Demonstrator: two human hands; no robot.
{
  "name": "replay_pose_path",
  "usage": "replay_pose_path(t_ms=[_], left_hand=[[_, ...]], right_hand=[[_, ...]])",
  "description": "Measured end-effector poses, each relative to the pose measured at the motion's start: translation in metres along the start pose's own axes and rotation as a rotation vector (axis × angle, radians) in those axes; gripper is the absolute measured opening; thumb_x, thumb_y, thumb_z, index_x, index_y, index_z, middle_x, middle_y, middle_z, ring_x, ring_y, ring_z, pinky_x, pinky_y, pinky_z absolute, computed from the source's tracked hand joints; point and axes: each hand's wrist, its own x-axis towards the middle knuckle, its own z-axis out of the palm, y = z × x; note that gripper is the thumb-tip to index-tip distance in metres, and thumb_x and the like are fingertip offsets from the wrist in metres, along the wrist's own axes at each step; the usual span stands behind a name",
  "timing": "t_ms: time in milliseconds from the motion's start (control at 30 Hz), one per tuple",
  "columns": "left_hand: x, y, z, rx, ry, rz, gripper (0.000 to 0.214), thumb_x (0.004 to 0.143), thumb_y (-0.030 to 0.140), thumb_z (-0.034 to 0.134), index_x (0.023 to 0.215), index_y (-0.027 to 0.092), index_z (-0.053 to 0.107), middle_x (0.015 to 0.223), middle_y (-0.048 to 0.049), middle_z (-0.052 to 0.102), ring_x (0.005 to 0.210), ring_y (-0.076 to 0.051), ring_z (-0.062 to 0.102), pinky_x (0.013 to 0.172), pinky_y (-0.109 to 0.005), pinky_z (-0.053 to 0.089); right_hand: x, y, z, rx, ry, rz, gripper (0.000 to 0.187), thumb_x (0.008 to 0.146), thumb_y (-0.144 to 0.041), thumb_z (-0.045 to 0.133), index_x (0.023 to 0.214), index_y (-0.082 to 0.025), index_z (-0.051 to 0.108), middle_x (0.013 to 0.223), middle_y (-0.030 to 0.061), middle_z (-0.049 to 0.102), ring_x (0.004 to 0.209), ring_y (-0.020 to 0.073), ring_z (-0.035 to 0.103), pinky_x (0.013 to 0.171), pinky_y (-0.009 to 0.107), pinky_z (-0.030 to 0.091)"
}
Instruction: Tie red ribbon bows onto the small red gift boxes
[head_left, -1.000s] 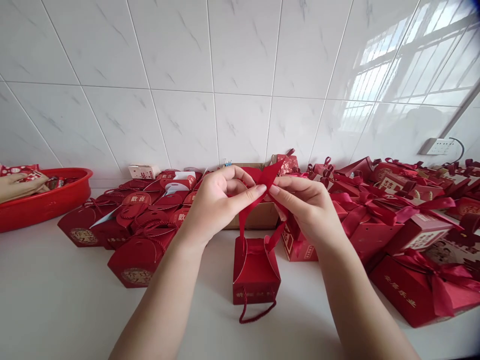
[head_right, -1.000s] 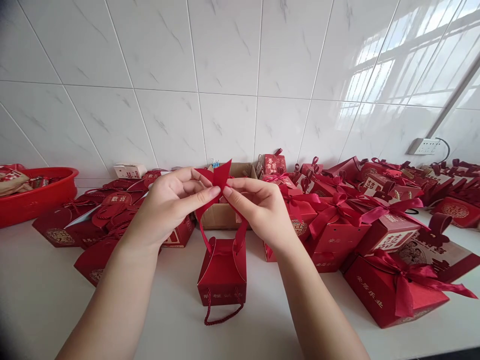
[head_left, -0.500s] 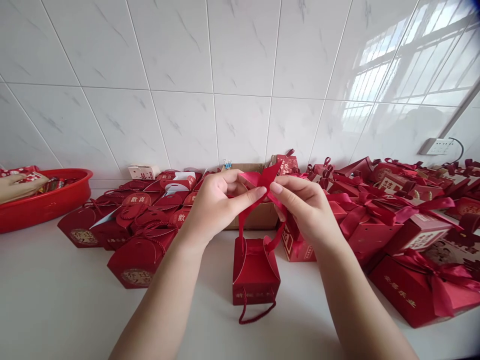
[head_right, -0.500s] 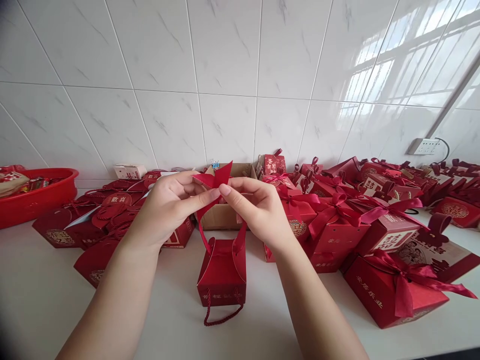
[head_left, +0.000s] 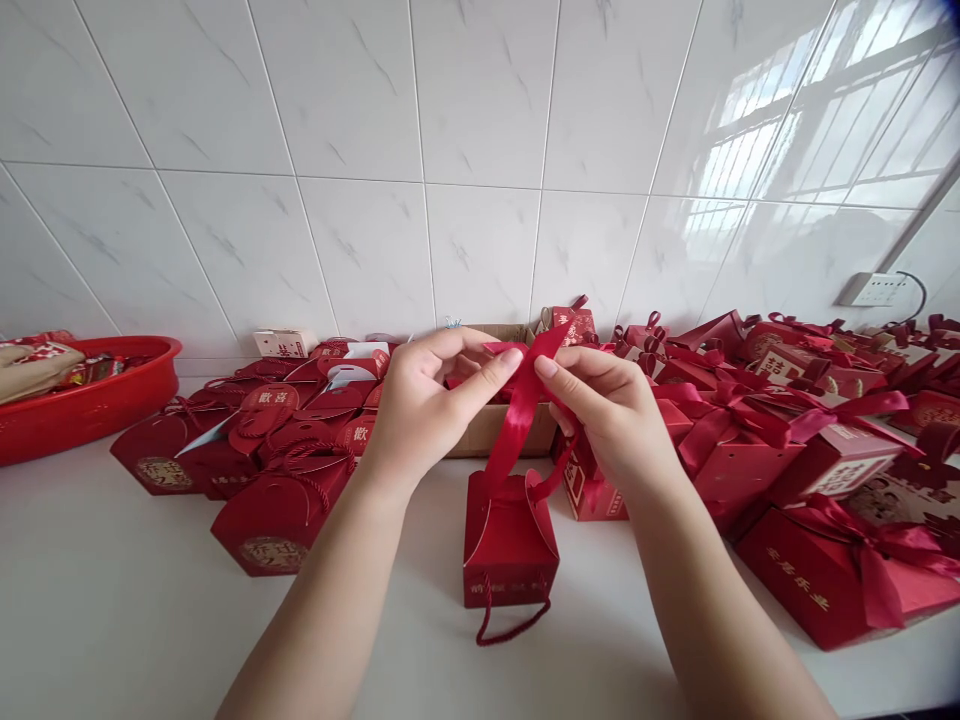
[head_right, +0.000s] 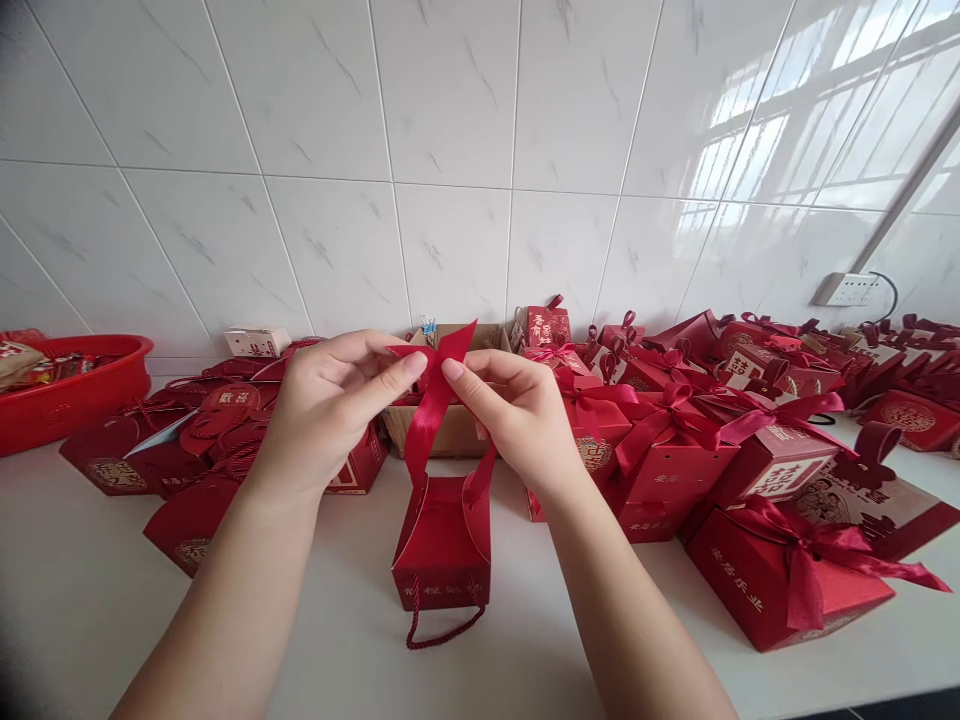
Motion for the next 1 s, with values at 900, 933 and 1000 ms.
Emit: replay_pose_path(t_ms=[900,933,1000], left_hand=[[0.003,0.0,-0.01,0.117,-0.386,-0.252,0.015,0.084,0.034,0.056,0.085,0.022,0.066,0.082,0.0001,0.063,0.079,-0.015,0.056,0.068,-0.026,0.042],[0.004,0.0,-0.011,0.113,-0.387,-0.256,0.015,0.084,0.034,0.056,0.084,0.022,0.065,0.081,0.0009,0.062,0.077,-0.014,0.055,0.067,-0.025,0.041],[0.004,0.0,-0.011,0.099,-0.389,-0.27,0.015,0.085,0.033,0.054,0.082,0.022,0.063,0.079,0.0017,0.06,0.074,-0.013,0.052,0.064,-0.024,0.039]], right_hand=[[0.003,-0.001,-0.015,-0.212,-0.145,-0.18,0.013,0.085,-0.03,0.062,0.079,-0.02,0.068,0.076,0.0012,0.061,0.072,0.0121,0.055,0.067,0.026,0.046],[0.003,-0.002,-0.018,-0.245,-0.2,-0.209,0.011,0.086,-0.028,0.061,0.081,-0.02,0.069,0.082,0.0029,0.062,0.079,0.014,0.057,0.073,0.028,0.048],[0.003,-0.005,-0.021,-0.339,-0.301,-0.254,0.011,0.086,-0.025,0.06,0.083,-0.02,0.069,0.088,0.0054,0.063,0.087,0.0166,0.059,0.079,0.032,0.05]])
